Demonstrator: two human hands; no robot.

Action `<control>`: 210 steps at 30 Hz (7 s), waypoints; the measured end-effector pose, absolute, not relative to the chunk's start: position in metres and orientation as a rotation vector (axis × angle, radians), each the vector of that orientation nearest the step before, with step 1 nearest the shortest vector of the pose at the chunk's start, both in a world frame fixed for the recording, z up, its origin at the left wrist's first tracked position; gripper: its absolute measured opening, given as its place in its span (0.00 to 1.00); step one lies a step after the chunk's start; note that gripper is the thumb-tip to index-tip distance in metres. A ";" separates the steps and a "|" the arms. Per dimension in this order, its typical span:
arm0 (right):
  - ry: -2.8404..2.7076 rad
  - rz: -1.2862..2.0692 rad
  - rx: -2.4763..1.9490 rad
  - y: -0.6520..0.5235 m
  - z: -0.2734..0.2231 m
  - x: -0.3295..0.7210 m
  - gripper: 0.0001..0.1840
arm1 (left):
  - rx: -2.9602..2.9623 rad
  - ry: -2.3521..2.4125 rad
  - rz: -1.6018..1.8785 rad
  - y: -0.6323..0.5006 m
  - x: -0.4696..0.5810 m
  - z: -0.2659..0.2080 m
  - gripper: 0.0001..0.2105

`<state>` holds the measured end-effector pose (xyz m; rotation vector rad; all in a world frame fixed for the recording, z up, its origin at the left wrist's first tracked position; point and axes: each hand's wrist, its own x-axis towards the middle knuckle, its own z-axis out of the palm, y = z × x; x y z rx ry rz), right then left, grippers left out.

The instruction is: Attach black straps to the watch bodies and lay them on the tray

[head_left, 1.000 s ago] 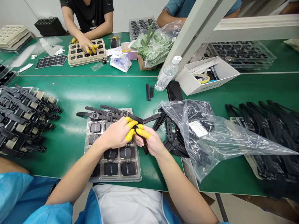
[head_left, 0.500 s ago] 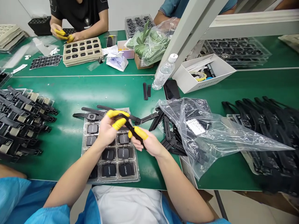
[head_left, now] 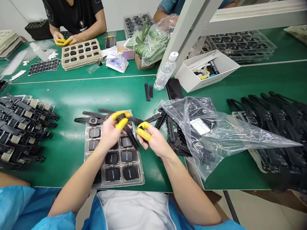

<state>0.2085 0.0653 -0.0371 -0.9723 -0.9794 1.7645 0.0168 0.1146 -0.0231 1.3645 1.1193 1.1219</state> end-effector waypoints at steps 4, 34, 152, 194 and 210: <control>-0.933 1.869 -0.881 0.060 -0.040 0.198 0.15 | 2.002 0.957 0.906 0.104 0.022 -0.031 0.18; -0.548 1.947 -0.752 0.062 -0.035 0.195 0.17 | 2.417 0.799 0.831 0.101 0.017 -0.027 0.22; -0.682 1.854 -0.812 0.059 -0.038 0.190 0.21 | 1.938 0.942 0.955 0.102 0.007 -0.026 0.16; -0.504 1.960 -0.792 0.057 -0.035 0.185 0.18 | 2.526 0.829 0.697 0.099 0.001 -0.021 0.22; -1.594 1.178 -1.202 0.060 -0.039 0.203 0.09 | 2.589 1.212 0.346 0.110 -0.048 0.033 0.18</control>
